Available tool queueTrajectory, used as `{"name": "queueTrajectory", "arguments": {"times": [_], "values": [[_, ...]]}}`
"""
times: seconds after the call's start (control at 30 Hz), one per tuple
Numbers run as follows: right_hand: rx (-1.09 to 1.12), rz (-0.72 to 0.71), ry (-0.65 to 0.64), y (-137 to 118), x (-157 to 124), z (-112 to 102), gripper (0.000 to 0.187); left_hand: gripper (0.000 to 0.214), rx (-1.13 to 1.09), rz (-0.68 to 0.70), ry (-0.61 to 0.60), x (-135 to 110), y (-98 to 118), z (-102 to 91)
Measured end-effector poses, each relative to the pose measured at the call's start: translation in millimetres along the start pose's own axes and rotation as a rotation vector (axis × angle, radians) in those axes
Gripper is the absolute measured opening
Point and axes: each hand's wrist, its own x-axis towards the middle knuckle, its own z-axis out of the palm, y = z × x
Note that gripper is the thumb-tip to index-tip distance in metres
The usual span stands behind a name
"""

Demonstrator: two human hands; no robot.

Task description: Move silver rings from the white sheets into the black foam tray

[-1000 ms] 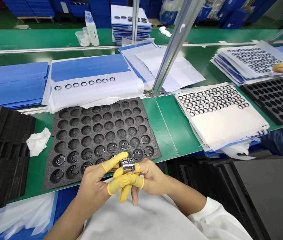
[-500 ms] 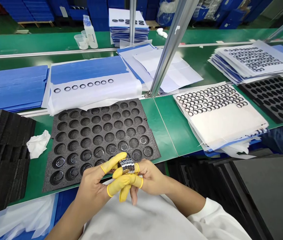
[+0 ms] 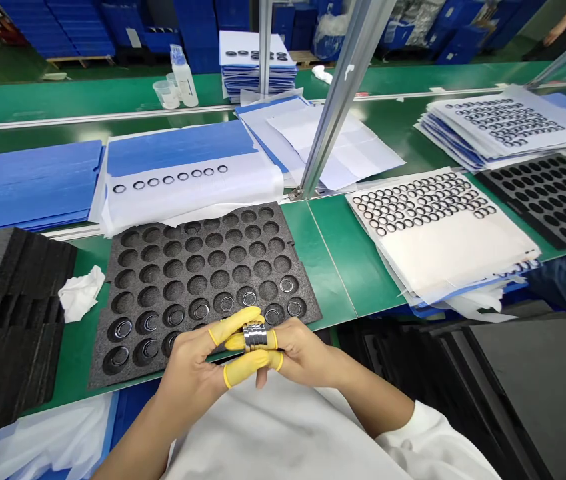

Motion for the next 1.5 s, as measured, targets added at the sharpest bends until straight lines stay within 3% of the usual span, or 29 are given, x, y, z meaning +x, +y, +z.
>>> {"name": "queueTrajectory", "arguments": {"times": [0.13, 0.23, 0.33, 0.43, 0.6, 0.73, 1.23, 1.5], "values": [[0.044, 0.071, -0.009, -8, -1, -2, 0.061, 0.044, 0.003, 0.015, 0.008, 0, -3, 1.5], [0.295, 0.184, -0.066, -14, -3, -3, 0.056, 0.042, 0.019, 0.090, 0.044, 0, -2, 1.6], [0.588, 0.286, -0.122, -17, -6, -4, 0.063, 0.042, 0.062, 0.133, 0.055, 2, 0, 0.9], [0.707, 0.320, -0.108, -18, -7, -4, 0.060, 0.039, 0.099, 0.187, 0.057, 3, 4, 0.2], [0.742, 0.307, -0.050, -25, -8, -2, 0.050, 0.037, 0.156, 0.235, 0.060, 6, 6, 1.0], [0.721, 0.312, 0.011, -30, -12, 2, 0.055, 0.035, 0.190, 0.264, 0.062, 8, 8, 1.7], [0.686, 0.370, 0.043, -33, -17, 4, 0.063, 0.043, 0.220, 0.311, 0.031, 2, 5, 0.7], [0.762, 0.304, -0.049, -29, -18, 4, 0.059, 0.025, 0.310, 0.335, 0.095, 11, 15, 2.3]]}}
